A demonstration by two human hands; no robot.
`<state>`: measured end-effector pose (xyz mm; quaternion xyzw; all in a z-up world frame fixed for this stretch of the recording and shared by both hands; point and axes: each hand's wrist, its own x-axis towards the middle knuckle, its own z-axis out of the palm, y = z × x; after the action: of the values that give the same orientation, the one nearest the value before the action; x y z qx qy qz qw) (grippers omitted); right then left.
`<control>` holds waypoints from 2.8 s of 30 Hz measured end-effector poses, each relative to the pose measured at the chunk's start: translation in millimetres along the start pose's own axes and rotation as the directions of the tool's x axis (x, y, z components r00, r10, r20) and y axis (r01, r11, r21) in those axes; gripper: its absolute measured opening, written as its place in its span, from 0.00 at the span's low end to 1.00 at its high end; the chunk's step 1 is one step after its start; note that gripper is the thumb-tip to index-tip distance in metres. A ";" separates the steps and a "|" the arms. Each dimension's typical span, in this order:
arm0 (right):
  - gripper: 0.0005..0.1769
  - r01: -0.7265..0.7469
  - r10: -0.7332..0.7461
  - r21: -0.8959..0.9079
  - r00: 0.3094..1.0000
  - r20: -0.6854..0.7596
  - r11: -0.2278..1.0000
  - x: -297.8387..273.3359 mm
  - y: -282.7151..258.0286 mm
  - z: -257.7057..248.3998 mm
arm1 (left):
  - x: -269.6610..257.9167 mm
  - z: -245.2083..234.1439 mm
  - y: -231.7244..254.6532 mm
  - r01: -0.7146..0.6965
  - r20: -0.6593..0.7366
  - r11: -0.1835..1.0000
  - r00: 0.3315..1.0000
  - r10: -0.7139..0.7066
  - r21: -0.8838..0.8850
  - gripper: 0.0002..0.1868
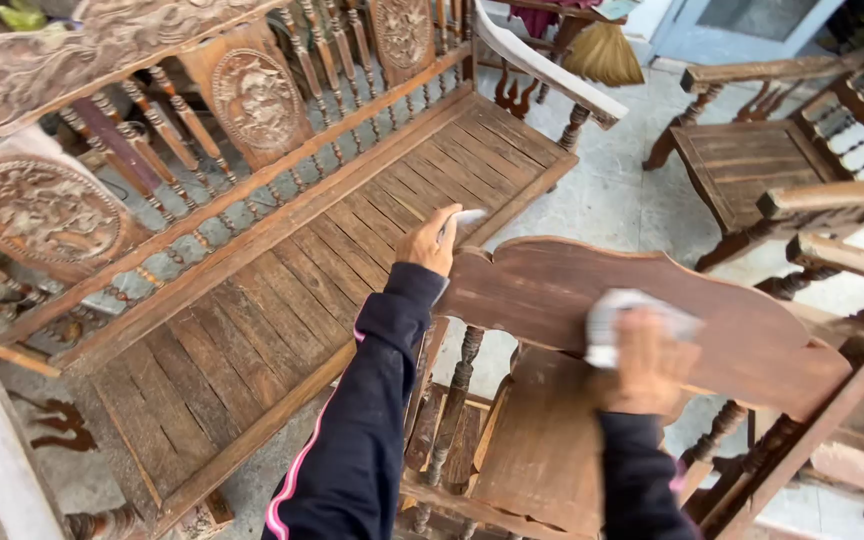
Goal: Sand a wooden chair manually using sheets of sandpaper.
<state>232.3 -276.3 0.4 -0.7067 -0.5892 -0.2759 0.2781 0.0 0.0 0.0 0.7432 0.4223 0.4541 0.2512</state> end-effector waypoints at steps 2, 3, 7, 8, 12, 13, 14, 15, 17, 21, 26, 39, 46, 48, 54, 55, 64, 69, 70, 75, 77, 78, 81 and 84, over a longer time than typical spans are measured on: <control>0.35 -0.200 0.196 -0.082 0.979 -0.058 0.976 -7.1 38.3 -8.2 | -0.2 0.6 3.4 -0.045 -0.052 0.999 0.998 0.044 -0.017 0.14; 0.32 -0.378 0.362 -0.142 0.923 -0.129 0.915 -11.7 59.7 -17.5 | -2.0 3.2 8.1 -0.080 -0.121 0.996 0.990 0.076 -0.029 0.14; 0.34 -0.352 0.348 0.054 0.867 -0.356 0.934 16.9 11.7 37.2 | -0.2 -0.9 23.6 0.075 -0.056 0.997 0.996 -0.074 0.017 0.16; 0.39 -0.252 0.266 0.084 0.932 -0.248 0.964 33.7 -23.1 45.4 | 0.1 -0.5 22.2 -0.003 -0.115 0.999 0.993 0.008 0.041 0.17; 0.39 0.116 -0.120 0.071 0.991 0.058 0.991 66.7 -113.0 60.2 | -5.2 -4.7 22.3 -0.150 -0.224 0.978 0.958 0.180 0.142 0.20; 0.39 0.102 -0.105 0.054 0.993 0.055 0.993 68.8 -100.2 51.4 | -7.6 -4.8 22.1 -0.165 -0.212 0.978 0.959 0.190 0.129 0.20; 0.38 0.123 -0.124 0.049 0.992 0.037 0.991 70.5 -88.0 42.5 | -9.9 -5.2 21.4 -0.157 -0.229 0.973 0.954 0.194 0.171 0.20; 0.38 0.140 -0.141 0.049 0.990 0.023 0.989 72.0 -79.6 35.5 | -11.6 -9.0 17.6 -0.146 -0.242 0.965 0.950 0.198 0.218 0.21; 0.39 0.016 -0.015 0.004 0.997 -0.074 1.000 56.7 -8.0 9.5 | -12.9 -11.2 17.9 -0.130 -0.211 0.967 0.961 0.177 0.221 0.21; 0.35 -0.468 0.433 -0.137 0.873 -0.223 0.873 18.0 95.2 -25.5 | -11.7 -7.0 10.5 -0.207 -0.223 0.954 0.941 0.255 0.218 0.22; 0.41 -0.356 0.360 0.062 0.899 -0.247 0.932 36.8 1.4 27.0 | -7.5 -2.7 7.9 -0.122 -0.218 0.971 0.962 0.167 0.208 0.23; 0.32 -0.557 0.525 -0.146 0.825 -0.207 0.818 -16.7 95.0 -8.7 | -4.2 -0.9 5.9 -0.216 -0.280 0.963 0.926 0.254 0.161 0.21; 0.43 -0.041 0.045 0.135 0.999 -0.027 0.990 27.0 -105.8 59.4 | -6.1 -0.9 11.5 -0.121 -0.260 0.981 0.953 0.158 0.155 0.24; 0.42 0.107 -0.108 0.013 0.993 0.051 0.994 31.3 -108.0 46.3 | -6.9 -2.7 12.6 -0.230 -0.271 0.964 0.927 0.258 0.133 0.23; 0.26 -0.328 0.316 -0.041 0.932 -0.177 0.944 -52.1 32.5 -4.9 | -11.2 -0.7 8.8 -0.164 -0.251 0.986 0.955 0.156 -0.010 0.23; 0.26 -0.319 0.309 -0.034 0.936 -0.169 0.947 -53.8 30.2 0.3 | -11.4 0.8 11.8 -0.154 -0.257 0.988 0.955 0.148 -0.003 0.23; 0.41 -0.034 0.044 -0.061 0.985 0.169 0.998 -56.3 -96.0 75.9 | -2.5 5.1 12.7 -0.009 -0.154 0.999 0.988 0.016 0.045 0.24; 0.31 -0.349 0.340 -0.108 0.936 -0.095 0.931 -94.0 7.2 32.8 | -11.4 -0.5 6.2 -0.131 -0.194 0.991 0.972 0.129 0.002 0.24; 0.31 -0.344 0.335 -0.108 0.937 -0.095 0.933 -90.7 19.6 23.7 | -9.6 0.8 8.1 -0.129 -0.198 0.992 0.972 0.127 0.001 0.24; 0.49 -0.540 0.535 0.024 0.826 -0.175 0.842 -54.2 -17.5 33.9 | -7.5 6.0 3.2 -0.153 -0.211 0.988 0.966 0.148 -0.008 0.23; 0.50 -0.397 0.397 0.010 0.916 -0.061 0.918 -39.4 -70.5 56.7 | -5.7 5.9 5.5 -0.109 -0.197 0.994 0.974 0.108 0.010 0.23; 0.54 -0.244 0.243 0.015 0.968 0.056 0.970 -34.1 -97.4 67.6 | -6.5 6.4 6.4 -0.062 -0.181 0.998 0.981 0.066 0.029 0.23; 0.41 0.116 -0.045 -0.182 0.935 0.352 0.976 -22.8 -130.0 65.9 | -9.0 -6.9 18.3 -0.003 -0.141 0.999 0.990 0.010 0.045 0.23; 0.41 -0.071 0.110 -0.201 0.976 0.188 0.977 -29.2 -34.9 27.1 | -7.2 -5.4 13.3 -0.081 -0.172 0.997 0.982 0.081 0.010 0.22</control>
<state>195.1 -271.5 -36.9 -0.7804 -0.5515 -0.2471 0.1606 -1.1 -13.1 9.2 0.7182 0.4125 0.5257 0.1940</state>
